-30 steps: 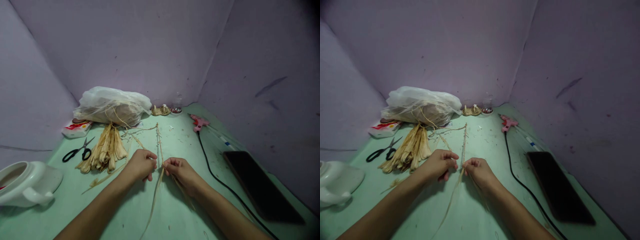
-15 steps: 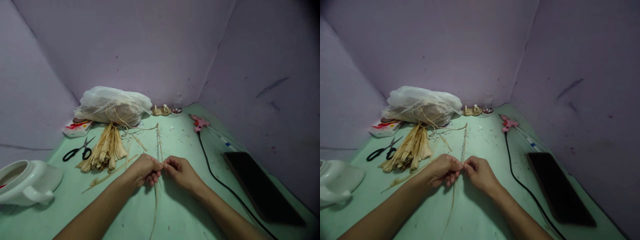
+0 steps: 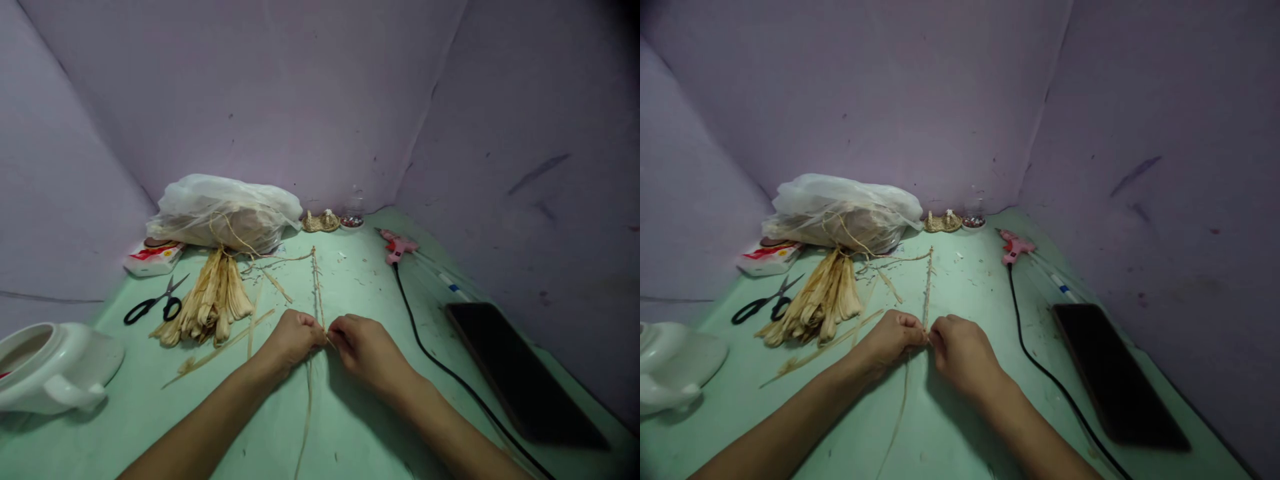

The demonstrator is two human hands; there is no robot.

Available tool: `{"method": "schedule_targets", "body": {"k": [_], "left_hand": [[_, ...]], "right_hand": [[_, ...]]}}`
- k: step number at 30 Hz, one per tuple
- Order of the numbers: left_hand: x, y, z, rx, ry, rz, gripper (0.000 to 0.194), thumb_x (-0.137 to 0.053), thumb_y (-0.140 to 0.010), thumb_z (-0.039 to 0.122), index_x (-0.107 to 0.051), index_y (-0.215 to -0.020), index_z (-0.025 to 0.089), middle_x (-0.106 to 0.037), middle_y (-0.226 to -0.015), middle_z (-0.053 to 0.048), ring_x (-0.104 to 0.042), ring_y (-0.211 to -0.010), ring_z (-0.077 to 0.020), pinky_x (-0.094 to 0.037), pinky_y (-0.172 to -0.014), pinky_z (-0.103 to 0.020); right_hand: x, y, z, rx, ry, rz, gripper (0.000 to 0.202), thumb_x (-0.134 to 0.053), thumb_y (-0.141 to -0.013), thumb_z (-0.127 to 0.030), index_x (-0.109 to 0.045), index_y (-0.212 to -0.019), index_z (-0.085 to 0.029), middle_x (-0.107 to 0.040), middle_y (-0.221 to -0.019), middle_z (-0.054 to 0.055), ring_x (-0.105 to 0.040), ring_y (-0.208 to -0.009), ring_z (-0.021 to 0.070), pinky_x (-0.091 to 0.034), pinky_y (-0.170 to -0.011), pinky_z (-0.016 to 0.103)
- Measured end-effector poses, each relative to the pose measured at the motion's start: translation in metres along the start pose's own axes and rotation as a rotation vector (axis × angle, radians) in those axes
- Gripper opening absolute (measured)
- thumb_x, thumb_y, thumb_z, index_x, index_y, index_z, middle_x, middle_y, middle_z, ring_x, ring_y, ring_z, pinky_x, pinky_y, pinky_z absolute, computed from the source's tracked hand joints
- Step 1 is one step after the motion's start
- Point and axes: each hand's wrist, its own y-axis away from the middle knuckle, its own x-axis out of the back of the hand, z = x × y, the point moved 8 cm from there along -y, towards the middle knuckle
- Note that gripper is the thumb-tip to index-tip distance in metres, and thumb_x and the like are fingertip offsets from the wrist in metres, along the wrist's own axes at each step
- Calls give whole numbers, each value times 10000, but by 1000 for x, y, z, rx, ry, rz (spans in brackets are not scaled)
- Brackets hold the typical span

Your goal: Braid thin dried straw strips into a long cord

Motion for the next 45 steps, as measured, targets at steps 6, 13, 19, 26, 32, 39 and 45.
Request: {"method": "schedule_targets", "body": {"k": [6,13,19,26,32,39,45], "left_hand": [[-3,4,1,35,12,31,60,-462,-488,103,-442,-445,141,-336,-315,67,-237,-310,-26,-133,-348,-184],[-5,10,-6,183,112,-38,131,-466,-502,138,-353,-445,174,-293,-331,78,-177,-277,-27,-53,-331,-197],[-2,8,-1,112,64,-32,44,-464,-472,103,-442,-480,140,-333,-348,71,-228,-319,-24,-123,-349,-180],[3,7,7,17,-129,-59,27,-499,-499,149,-480,-487,133,-345,-350,64,-253,-360,-40,-166,-393,-197],[2,6,8,-15,-177,-72,63,-473,-512,158,-440,-460,145,-293,-346,70,-211,-371,-40,-137,-406,-205],[3,5,6,-21,-227,-53,32,-472,-518,150,-496,-504,133,-341,-370,58,-240,-383,-45,-147,-402,-203],[4,7,13,-47,-357,-34,103,-459,-516,133,-557,-495,111,-379,-367,37,-261,-375,-50,-171,-391,-202]], "right_hand": [[3,7,2,-170,-50,-3,178,-488,-721,-248,-644,-665,-181,-625,-571,56,-475,-466,124,-235,-448,246],[-11,14,-24,8,313,-30,187,-433,-719,-164,-620,-714,-160,-633,-657,86,-519,-496,154,-175,-459,287],[-16,20,-38,140,247,-90,177,-453,-716,-151,-630,-724,-162,-631,-639,68,-492,-465,132,-190,-450,276],[21,4,11,-272,-446,128,252,-503,-718,-383,-568,-599,-171,-543,-525,6,-460,-486,107,-317,-467,227],[-39,2,16,-541,-1095,-193,121,-522,-679,-272,-512,-711,-156,-503,-541,-21,-477,-456,87,-371,-451,215],[-39,0,19,-455,-967,-72,74,-559,-643,-185,-527,-615,-124,-474,-483,-38,-365,-421,43,-246,-429,185],[-36,-2,22,-433,-944,-49,110,-577,-623,-208,-521,-569,-131,-555,-511,4,-436,-466,69,-303,-494,203]]}}
